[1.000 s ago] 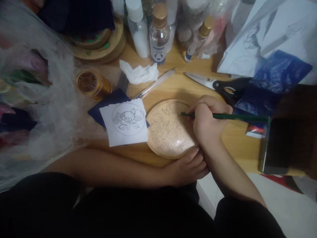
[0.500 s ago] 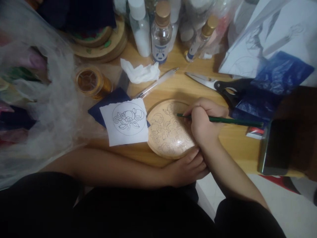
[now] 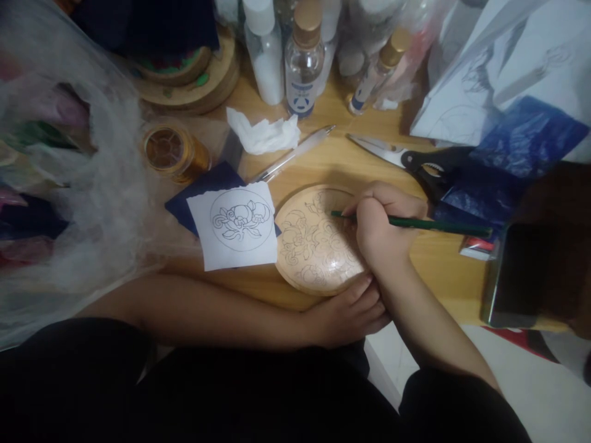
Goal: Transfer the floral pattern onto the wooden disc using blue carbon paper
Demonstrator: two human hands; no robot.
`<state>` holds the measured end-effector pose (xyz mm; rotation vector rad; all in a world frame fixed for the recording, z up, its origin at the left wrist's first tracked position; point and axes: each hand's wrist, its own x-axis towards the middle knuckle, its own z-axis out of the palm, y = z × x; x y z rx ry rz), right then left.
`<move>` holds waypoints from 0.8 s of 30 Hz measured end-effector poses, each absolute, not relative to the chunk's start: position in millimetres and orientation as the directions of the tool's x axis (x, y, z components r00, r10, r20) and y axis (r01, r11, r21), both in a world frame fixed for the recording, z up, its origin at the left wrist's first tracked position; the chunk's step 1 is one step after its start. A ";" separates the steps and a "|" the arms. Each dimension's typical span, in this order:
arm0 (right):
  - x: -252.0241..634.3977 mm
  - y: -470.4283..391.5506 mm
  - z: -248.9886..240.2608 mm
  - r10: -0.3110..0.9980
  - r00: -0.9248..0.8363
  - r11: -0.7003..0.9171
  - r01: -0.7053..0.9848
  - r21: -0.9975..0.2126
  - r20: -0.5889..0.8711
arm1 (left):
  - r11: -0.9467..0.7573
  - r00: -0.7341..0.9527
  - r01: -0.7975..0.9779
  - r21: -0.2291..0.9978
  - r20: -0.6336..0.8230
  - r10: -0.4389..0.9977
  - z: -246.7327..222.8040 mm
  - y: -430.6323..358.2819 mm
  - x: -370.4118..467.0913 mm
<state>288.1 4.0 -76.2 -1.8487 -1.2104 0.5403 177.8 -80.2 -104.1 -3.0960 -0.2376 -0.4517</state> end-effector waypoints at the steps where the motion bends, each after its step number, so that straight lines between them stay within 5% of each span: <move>1: 288.2 4.2 -77.3 0.878 0.466 -0.162 0.508 -0.846 0.111 | -0.988 0.944 0.154 0.023 0.292 0.153 -104.0 -79.9 177.7; 24: 286.7 7.0 -78.9 0.819 0.544 -0.130 0.482 -0.866 0.180 | -0.989 0.945 0.146 0.008 0.295 0.142 -103.4 -78.4 177.1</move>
